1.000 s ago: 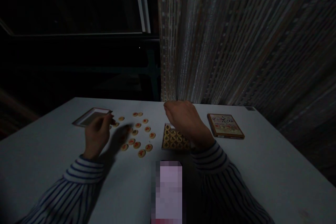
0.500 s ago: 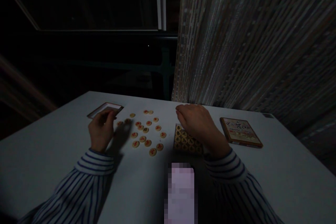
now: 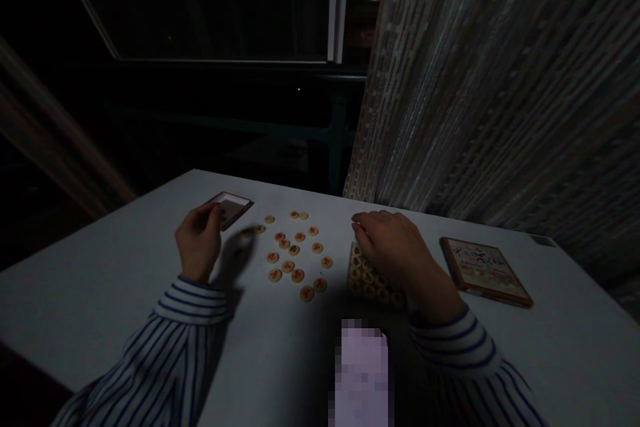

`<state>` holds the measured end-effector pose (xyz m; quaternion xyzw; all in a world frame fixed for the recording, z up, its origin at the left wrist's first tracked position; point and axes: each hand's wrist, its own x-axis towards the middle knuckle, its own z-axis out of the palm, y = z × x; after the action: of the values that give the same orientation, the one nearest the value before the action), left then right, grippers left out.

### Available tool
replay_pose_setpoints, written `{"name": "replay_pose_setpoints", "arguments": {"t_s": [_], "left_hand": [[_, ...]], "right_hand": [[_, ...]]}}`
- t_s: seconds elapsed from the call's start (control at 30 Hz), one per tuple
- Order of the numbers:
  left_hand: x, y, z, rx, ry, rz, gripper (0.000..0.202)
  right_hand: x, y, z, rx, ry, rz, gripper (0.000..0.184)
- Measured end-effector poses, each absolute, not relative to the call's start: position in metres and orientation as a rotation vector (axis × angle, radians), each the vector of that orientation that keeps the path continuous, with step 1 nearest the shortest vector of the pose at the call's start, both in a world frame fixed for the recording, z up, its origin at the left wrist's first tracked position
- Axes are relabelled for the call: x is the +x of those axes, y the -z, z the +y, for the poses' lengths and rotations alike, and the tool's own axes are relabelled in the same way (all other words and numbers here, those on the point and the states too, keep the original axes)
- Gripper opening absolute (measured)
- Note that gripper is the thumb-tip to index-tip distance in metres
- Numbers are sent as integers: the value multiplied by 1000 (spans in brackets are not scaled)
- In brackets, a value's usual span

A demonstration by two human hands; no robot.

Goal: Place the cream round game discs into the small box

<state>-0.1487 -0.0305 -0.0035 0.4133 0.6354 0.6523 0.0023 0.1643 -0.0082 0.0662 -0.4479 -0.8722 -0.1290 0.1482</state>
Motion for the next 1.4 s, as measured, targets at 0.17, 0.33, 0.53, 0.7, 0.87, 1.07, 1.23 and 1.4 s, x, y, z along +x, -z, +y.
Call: {"name": "replay_pose_setpoints", "arguments": {"t_s": [0.17,0.33,0.53,0.7,0.87,1.07,1.23,1.4], "left_hand": [[-155,3,-29,1267,-1946,1992,25],[-167,9,-37,1421,-1673,1962,33],[-178,31,-56,1585,-1440,2003,36],[-184,47,-60,1730,-1170,1976,39],[-185,49,-61,1886,-984,2027,36],[-185,50,-61,1959,-871,2103,35],[-184,53,-60,1968,-893,2113,31],[-180,49,-61,1964,-1034,2028,33]], "right_hand": [[156,-60,-9,-1247,341,-2533,31],[141,-52,-12,-1181,243,-2590,30],[105,-47,-12,-1107,28,-2680,31],[72,-42,-11,-1015,-61,-2755,32],[50,-38,-8,-969,-184,-2789,32],[38,-40,0,-860,-264,-2826,31],[31,-36,0,-870,-281,-2821,31],[28,-31,-4,-887,-269,-2831,29]]}}
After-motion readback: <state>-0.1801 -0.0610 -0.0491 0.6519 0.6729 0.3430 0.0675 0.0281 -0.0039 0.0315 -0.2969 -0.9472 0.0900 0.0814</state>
